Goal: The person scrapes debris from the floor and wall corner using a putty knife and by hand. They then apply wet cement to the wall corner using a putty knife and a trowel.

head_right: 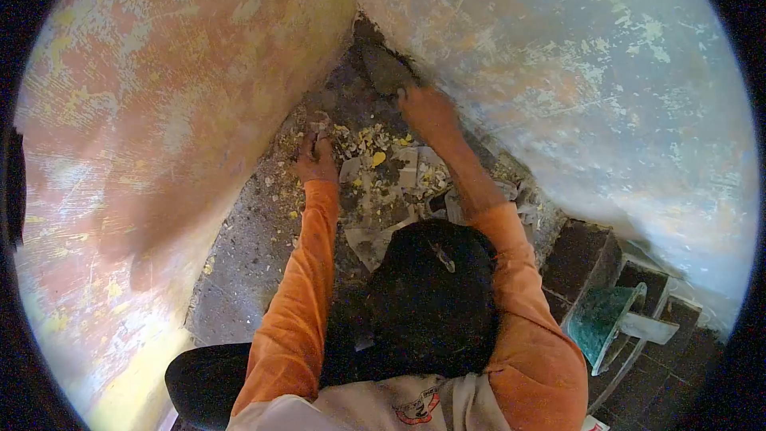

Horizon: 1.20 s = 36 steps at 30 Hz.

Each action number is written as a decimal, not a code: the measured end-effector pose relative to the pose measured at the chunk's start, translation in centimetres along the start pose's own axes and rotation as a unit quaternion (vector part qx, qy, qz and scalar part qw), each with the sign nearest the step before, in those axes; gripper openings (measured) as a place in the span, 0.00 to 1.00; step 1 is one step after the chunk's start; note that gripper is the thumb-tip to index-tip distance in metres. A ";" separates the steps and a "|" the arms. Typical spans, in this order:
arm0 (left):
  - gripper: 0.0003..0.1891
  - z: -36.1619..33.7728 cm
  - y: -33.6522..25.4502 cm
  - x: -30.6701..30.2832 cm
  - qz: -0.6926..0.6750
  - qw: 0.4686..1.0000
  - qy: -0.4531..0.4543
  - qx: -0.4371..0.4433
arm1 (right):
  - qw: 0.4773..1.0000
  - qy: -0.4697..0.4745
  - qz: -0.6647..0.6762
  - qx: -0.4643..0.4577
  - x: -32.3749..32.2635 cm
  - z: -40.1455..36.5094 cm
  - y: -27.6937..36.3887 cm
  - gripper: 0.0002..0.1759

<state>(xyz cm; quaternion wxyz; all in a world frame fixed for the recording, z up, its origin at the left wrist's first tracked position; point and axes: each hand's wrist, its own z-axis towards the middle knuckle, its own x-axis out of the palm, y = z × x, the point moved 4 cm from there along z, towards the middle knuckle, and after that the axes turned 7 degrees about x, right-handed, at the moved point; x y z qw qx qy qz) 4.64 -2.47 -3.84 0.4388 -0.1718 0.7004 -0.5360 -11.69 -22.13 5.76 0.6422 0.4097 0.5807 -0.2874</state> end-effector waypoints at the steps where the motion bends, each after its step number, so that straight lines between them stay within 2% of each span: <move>1: 0.28 -0.1 -0.1 0.0 0.002 0.999 0.014 -0.038 | 1.000 0.017 -0.004 -0.006 0.3 1.2 0.9 0.22; 2: 0.28 -0.2 -0.1 -0.1 0.004 0.997 0.029 -0.076 | 0.999 0.035 -0.008 -0.012 0.4 2.0 1.5 0.22; 3: 0.28 -0.2 -0.7 -0.5 0.006 0.997 0.029 -0.076 | 0.999 0.035 -0.006 -0.011 1.6 2.8 1.0 0.22; 5: 0.29 -0.2 -2.0 -1.3 0.005 0.998 0.025 -0.063 | 0.996 -0.050 -0.024 -0.064 4.2 3.5 0.0 0.23; 6: 0.29 0.0 -1.9 -1.3 0.005 0.998 0.027 -0.063 | 0.997 -0.050 -0.025 -0.061 3.8 3.3 -0.2 0.23; 8: 0.29 0.4 -0.7 -0.9 -0.041 0.990 0.060 -0.124 | 0.997 0.076 -0.014 0.028 3.0 2.4 -1.1 0.24; 9: 0.29 0.5 -0.2 -0.5 -0.043 0.989 0.063 -0.124 | 0.997 0.076 -0.016 0.031 1.9 1.5 -1.4 0.24; 11: 0.26 0.7 0.6 -0.3 -0.010 0.999 -0.015 -0.049 | 0.990 0.117 -0.076 -0.002 0.4 -1.6 -2.5 0.22; 13: 0.26 0.4 -1.3 -1.1 -0.033 0.998 -0.028 -0.044 | 0.985 0.134 -0.003 0.113 -0.6 -4.0 -5.2 0.22; 14: 0.26 0.4 -2.1 -1.4 -0.055 0.997 -0.042 -0.037 | 0.988 0.111 -0.006 0.109 -0.7 -5.2 -6.6 0.21; 18: 0.25 0.8 -0.5 -0.5 0.010 0.999 -0.030 -0.008 | 0.994 0.042 -0.018 0.102 -3.6 -9.2 -8.7 0.19; 21: 0.31 0.4 -0.6 -0.5 0.033 0.998 -0.048 0.036 | 0.996 0.042 0.022 0.075 -4.0 -8.5 -7.3 0.22; 23: 0.30 0.2 -0.8 -0.8 0.002 0.999 0.028 -0.027 | 0.995 0.063 0.022 0.071 -3.1 -6.3 -5.4 0.23; 26: 0.29 -0.5 -2.3 -1.3 0.033 0.996 0.042 -0.066 | 0.994 0.092 0.014 0.053 -0.5 -2.8 -5.2 0.25; 28: 0.29 -0.8 -2.0 -1.3 -0.008 0.999 0.014 -0.035 | 0.994 0.095 0.008 0.045 0.0 -3.0 -5.3 0.26; 30: 0.28 -0.5 -1.7 -1.3 -0.057 0.998 -0.021 -0.006 | 0.987 0.119 0.033 0.103 -0.9 -4.9 -7.3 0.28; 32: 0.28 -0.3 -1.4 -1.3 -0.010 0.998 -0.041 0.053 | 0.990 0.092 0.028 0.101 -1.3 -8.2 -9.4 0.28; 33: 0.28 0.1 -0.5 -0.9 -0.012 0.998 -0.040 0.053 | 0.992 0.065 0.026 0.101 -1.5 -9.6 -9.9 0.27; 36: 0.28 0.5 0.8 0.1 0.052 0.997 -0.020 0.060 | 0.982 0.080 0.083 0.151 -4.2 -12.8 -8.3 0.23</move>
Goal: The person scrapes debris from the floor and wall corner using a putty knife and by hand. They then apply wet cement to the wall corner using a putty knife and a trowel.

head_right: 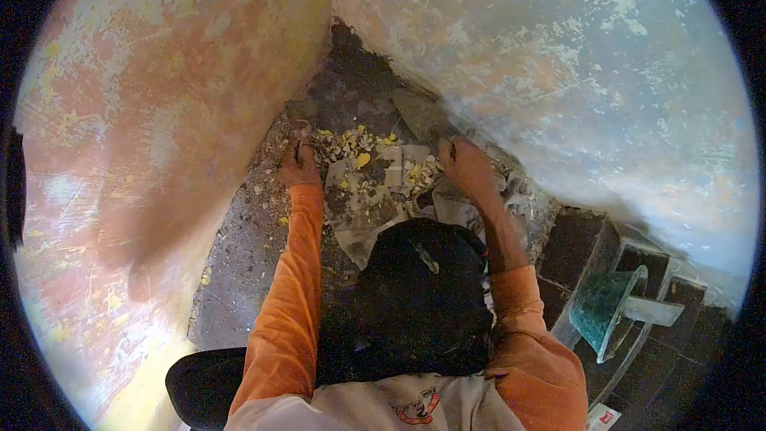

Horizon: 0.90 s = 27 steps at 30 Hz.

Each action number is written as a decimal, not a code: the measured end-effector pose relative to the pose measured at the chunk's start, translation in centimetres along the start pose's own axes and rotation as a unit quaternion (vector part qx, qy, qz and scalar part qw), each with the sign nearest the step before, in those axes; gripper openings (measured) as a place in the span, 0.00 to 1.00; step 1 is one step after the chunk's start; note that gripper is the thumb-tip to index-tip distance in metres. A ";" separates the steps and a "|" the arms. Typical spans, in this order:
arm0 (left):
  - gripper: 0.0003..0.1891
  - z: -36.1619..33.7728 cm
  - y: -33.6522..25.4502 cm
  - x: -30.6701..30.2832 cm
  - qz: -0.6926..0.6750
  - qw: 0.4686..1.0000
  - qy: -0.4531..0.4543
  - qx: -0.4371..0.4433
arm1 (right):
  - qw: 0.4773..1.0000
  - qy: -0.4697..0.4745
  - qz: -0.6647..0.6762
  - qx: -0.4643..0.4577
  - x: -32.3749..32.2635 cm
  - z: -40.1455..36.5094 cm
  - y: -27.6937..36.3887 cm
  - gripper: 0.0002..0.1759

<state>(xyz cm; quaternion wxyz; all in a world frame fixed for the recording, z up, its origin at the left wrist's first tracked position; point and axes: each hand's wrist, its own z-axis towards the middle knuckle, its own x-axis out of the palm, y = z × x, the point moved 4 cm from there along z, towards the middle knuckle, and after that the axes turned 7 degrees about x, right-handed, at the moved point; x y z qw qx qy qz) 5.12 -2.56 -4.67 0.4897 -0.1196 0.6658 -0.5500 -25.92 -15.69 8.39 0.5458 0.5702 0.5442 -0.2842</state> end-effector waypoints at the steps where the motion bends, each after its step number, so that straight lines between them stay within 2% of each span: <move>1: 0.28 -0.1 -0.6 -0.4 -0.013 0.997 0.044 -0.065 | 1.000 0.001 -0.002 0.002 1.0 -0.2 -0.9 0.23; 2: 0.28 -0.2 -1.2 -0.8 -0.026 0.987 0.086 -0.130 | 0.997 -0.059 0.025 -0.052 2.1 -0.1 -1.5 0.20; 3: 0.28 -0.4 -1.9 -1.0 -0.026 0.987 0.083 -0.132 | 0.986 -0.117 0.052 -0.109 2.5 0.0 -1.7 0.18; 5: 0.28 -1.0 -3.0 -1.2 -0.070 0.986 0.081 -0.125 | 0.991 -0.089 0.061 -0.086 1.9 0.1 -0.2 0.18; 7: 0.27 -0.9 -2.3 -0.6 -0.042 0.991 0.079 -0.103 | 0.994 -0.058 0.075 -0.062 1.8 0.1 1.8 0.19; 8: 0.27 -0.9 -2.1 0.1 -0.023 0.993 0.088 -0.078 | 0.988 -0.080 0.103 -0.086 1.3 -0.2 2.7 0.19; 10: 0.27 -1.0 -2.9 0.1 -0.041 0.993 0.074 -0.081 | 0.980 -0.106 0.129 -0.109 1.4 -0.8 3.8 0.20; 12: 0.26 -1.1 -3.8 0.6 -0.120 0.980 0.121 -0.102 | 0.958 -0.216 0.042 -0.183 1.3 -2.4 4.9 0.21; 13: 0.26 -1.0 -4.4 0.4 -0.122 0.980 0.123 -0.101 | 0.958 -0.218 0.040 -0.182 1.3 -3.3 4.9 0.21; 15: 0.25 -1.0 -5.4 0.7 -0.087 0.971 0.199 -0.094 | 0.986 -0.111 -0.012 -0.126 2.2 -4.2 4.7 0.23; 16: 0.25 -1.2 -4.9 1.6 -0.089 0.971 0.202 -0.092 | 0.986 -0.113 -0.013 -0.123 2.3 -4.1 4.9 0.23; 18: 0.24 -1.8 -4.0 4.1 -0.209 0.955 0.198 -0.075 | 0.985 -0.111 0.004 -0.129 2.9 -3.8 4.8 0.23; 19: 0.24 -2.3 -4.5 4.3 -0.211 0.954 0.199 -0.072 | 0.985 -0.114 0.003 -0.128 3.3 -3.4 4.1 0.23; 21: 0.21 -2.4 -6.3 2.8 -0.116 0.984 0.084 0.103 | 0.967 -0.227 0.060 -0.098 2.8 -2.0 2.8 0.24; 22: 0.21 -2.4 -7.1 2.0 -0.115 0.985 0.079 0.104 | 0.966 -0.227 0.062 -0.104 2.2 -2.1 3.3 0.24; 23: 0.20 -2.5 -8.3 1.1 0.026 0.981 0.081 0.173 | 0.958 -0.239 0.140 -0.078 1.4 -2.7 3.1 0.25; 24: 0.20 -2.5 -9.3 0.6 0.166 0.953 0.082 0.238 | 0.942 -0.250 0.216 -0.051 0.7 -3.3 2.8 0.25; 25: 0.20 -2.1 -9.5 0.6 0.165 0.953 0.079 0.240 | 0.941 -0.253 0.217 -0.052 0.2 -3.8 2.3 0.25; 27: 0.23 -2.0 -10.2 0.5 0.259 0.910 0.021 0.324 | 0.974 -0.177 0.126 -0.069 -0.1 -4.9 1.1 0.27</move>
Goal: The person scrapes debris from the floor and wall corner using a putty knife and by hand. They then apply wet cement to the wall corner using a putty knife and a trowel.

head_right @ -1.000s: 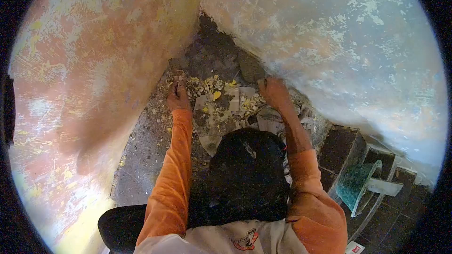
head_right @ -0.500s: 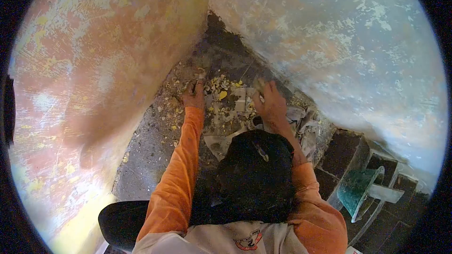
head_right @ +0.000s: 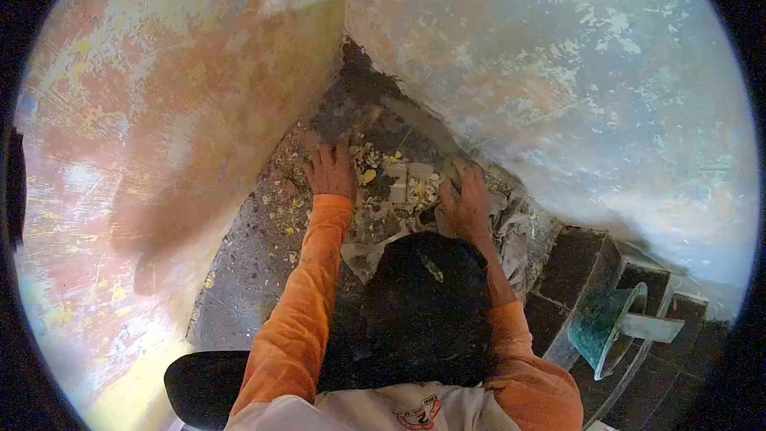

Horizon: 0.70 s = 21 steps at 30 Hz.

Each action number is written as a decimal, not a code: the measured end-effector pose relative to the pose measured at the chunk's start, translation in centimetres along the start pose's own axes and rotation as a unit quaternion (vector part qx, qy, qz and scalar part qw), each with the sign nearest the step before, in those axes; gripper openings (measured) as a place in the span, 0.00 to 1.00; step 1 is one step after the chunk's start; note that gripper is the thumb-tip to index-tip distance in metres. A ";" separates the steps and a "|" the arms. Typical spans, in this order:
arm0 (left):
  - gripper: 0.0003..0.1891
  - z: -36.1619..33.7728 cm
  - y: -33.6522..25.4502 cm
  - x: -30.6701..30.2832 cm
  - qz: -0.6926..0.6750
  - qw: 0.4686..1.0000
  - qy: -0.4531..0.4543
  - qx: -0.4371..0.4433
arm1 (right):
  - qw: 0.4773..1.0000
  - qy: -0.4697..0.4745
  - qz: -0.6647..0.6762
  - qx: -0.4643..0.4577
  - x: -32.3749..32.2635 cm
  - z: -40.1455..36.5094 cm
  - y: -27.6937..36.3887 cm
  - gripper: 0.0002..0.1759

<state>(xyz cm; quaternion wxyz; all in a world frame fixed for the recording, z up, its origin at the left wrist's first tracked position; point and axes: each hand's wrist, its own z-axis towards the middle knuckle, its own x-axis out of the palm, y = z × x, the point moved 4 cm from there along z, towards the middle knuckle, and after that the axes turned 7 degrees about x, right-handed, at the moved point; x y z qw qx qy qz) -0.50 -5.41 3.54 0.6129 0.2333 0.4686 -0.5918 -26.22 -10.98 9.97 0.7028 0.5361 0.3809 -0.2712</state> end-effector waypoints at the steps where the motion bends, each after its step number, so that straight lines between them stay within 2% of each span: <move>1: 0.23 0.1 0.1 0.2 -0.002 1.000 0.001 0.003 | 1.000 -0.002 -0.001 0.003 -0.5 -0.6 -0.3 0.27; 3: 0.25 0.4 0.4 0.6 0.031 0.999 0.010 -0.004 | 0.994 -0.004 -0.080 -0.068 -0.9 -1.6 0.1 0.28; 7: 0.23 1.0 0.4 0.1 -0.024 1.000 -0.004 -0.005 | 0.993 0.000 -0.115 -0.040 0.3 -2.1 -0.3 0.27; 8: 0.22 0.9 1.4 0.2 -0.152 0.978 0.017 -0.141 | 0.998 -0.008 -0.056 -0.003 0.8 -1.9 -0.4 0.27; 9: 0.22 0.5 2.2 0.7 -0.275 0.922 0.037 -0.271 | 0.999 -0.018 0.003 0.033 1.2 -1.5 -0.4 0.27; 10: 0.22 0.1 2.9 0.9 -0.275 0.922 0.041 -0.270 | 0.999 -0.019 0.003 0.037 1.1 -1.0 0.1 0.27; 12: 0.24 -0.7 5.6 1.6 -0.274 0.914 -0.021 -0.299 | 0.977 0.153 -0.066 0.136 2.1 -0.2 -0.2 0.26; 13: 0.24 -1.1 6.5 1.9 -0.274 0.914 -0.021 -0.299 | 0.977 0.153 -0.066 0.136 2.5 -0.4 -0.7 0.26; 15: 0.26 -1.8 7.7 1.9 -0.289 0.907 -0.039 -0.304 | 0.980 0.113 -0.160 0.022 4.0 -0.9 -1.0 0.24; 16: 0.26 -2.1 7.7 1.8 -0.287 0.907 -0.035 -0.306 | 0.980 0.118 -0.158 0.023 4.4 -1.2 -1.3 0.24; 18: 0.26 -2.5 8.0 1.7 -0.287 0.887 -0.033 -0.361 | 0.968 0.085 -0.228 -0.055 5.1 -1.0 -0.9 0.22; 19: 0.26 -2.8 8.3 2.2 -0.287 0.887 -0.033 -0.361 | 0.968 0.086 -0.228 -0.055 5.4 -0.8 -0.8 0.22; 21: 0.27 -2.6 8.1 2.3 -0.245 0.923 -0.057 -0.290 | 0.963 0.082 -0.247 -0.063 5.8 -0.6 -0.6 0.22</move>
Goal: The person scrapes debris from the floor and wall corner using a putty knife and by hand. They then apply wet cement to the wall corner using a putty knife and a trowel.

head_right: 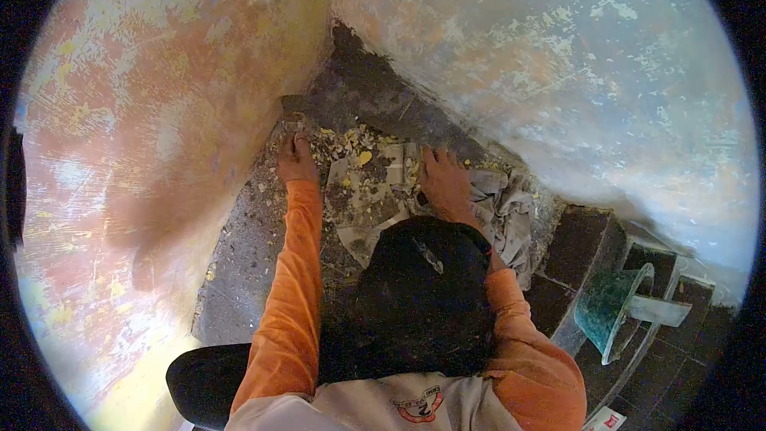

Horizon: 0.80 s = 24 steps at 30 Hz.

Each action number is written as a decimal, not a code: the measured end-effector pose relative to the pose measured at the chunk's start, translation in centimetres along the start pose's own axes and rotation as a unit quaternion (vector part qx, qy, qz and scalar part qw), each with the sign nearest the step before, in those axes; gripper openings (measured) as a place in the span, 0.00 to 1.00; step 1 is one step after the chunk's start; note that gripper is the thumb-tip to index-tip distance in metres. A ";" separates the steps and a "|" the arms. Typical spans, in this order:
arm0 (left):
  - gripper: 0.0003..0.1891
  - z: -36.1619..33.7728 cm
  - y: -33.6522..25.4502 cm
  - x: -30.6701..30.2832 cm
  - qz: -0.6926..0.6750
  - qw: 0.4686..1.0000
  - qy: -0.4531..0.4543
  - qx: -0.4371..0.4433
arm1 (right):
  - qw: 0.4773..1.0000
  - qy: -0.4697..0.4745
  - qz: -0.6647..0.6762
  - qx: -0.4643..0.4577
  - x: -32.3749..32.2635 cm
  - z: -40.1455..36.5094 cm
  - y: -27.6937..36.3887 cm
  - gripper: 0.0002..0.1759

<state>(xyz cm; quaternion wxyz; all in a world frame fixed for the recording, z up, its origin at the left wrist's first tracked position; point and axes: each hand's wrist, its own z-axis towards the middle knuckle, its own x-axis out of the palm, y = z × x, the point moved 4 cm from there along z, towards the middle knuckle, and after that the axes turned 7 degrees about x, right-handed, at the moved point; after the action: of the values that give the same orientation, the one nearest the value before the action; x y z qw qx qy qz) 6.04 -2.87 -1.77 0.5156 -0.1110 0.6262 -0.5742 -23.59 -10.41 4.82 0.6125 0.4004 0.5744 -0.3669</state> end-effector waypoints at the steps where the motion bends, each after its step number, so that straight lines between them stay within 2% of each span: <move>1: 0.27 0.0 -0.4 0.0 0.000 1.000 0.000 -0.002 | 1.000 0.001 -0.001 -0.001 0.1 0.2 0.0 0.22; 3: 0.28 -0.4 -0.6 0.3 0.070 0.988 0.078 -0.114 | 0.999 -0.004 -0.019 -0.032 0.4 0.6 0.2 0.22; 4: 0.28 -0.3 -0.7 0.2 0.070 0.988 0.077 -0.115 | 0.999 -0.003 -0.019 -0.033 1.0 1.1 0.2 0.22; 7: 0.28 -0.5 -1.7 -0.1 0.018 0.991 0.100 -0.088 | 0.999 -0.031 -0.008 -0.017 1.6 3.4 0.0 0.22; 9: 0.28 -0.6 -2.6 -0.6 -0.050 0.994 0.058 -0.080 | 0.993 0.006 0.063 0.099 1.5 4.8 -0.9 0.23; 13: 0.27 -0.6 -1.1 0.2 -0.040 0.997 0.036 -0.061 | 0.996 -0.022 0.074 0.053 0.7 3.3 -0.2 0.23; 15: 0.27 -0.5 0.0 0.9 -0.037 0.999 0.014 0.016 | 0.995 -0.066 0.065 -0.026 1.0 2.2 1.2 0.24; 16: 0.27 -0.1 -1.8 -0.1 -0.037 0.999 0.016 0.016 | 0.995 -0.065 0.065 -0.024 1.5 2.3 1.5 0.24; 18: 0.27 -0.3 -3.6 -1.1 -0.015 0.978 0.139 -0.156 | 0.999 -0.030 0.016 -0.039 2.9 2.9 1.8 0.24; 19: 0.27 -0.5 -3.4 -1.0 -0.015 0.978 0.140 -0.157 | 0.999 -0.029 0.016 -0.039 3.5 3.9 1.5 0.24; 21: 0.28 -0.8 -3.0 -1.0 -0.070 0.987 0.090 -0.112 | 0.992 -0.079 0.029 0.090 3.7 6.0 0.0 0.22; 22: 0.28 -0.7 -2.5 -0.7 -0.069 0.988 0.087 -0.111 | 0.993 -0.080 0.030 0.087 3.3 6.4 -0.2 0.22; 24: 0.27 -0.6 -2.3 -0.5 -0.083 0.994 0.048 -0.048 | 0.992 -0.084 0.060 0.079 2.2 6.7 -1.2 0.21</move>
<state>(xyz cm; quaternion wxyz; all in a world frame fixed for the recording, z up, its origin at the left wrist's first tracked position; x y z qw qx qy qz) 4.79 -2.85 0.30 0.4294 -0.1596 0.6661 -0.5886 -21.73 -17.00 2.71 0.6456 0.4490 0.4651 -0.4065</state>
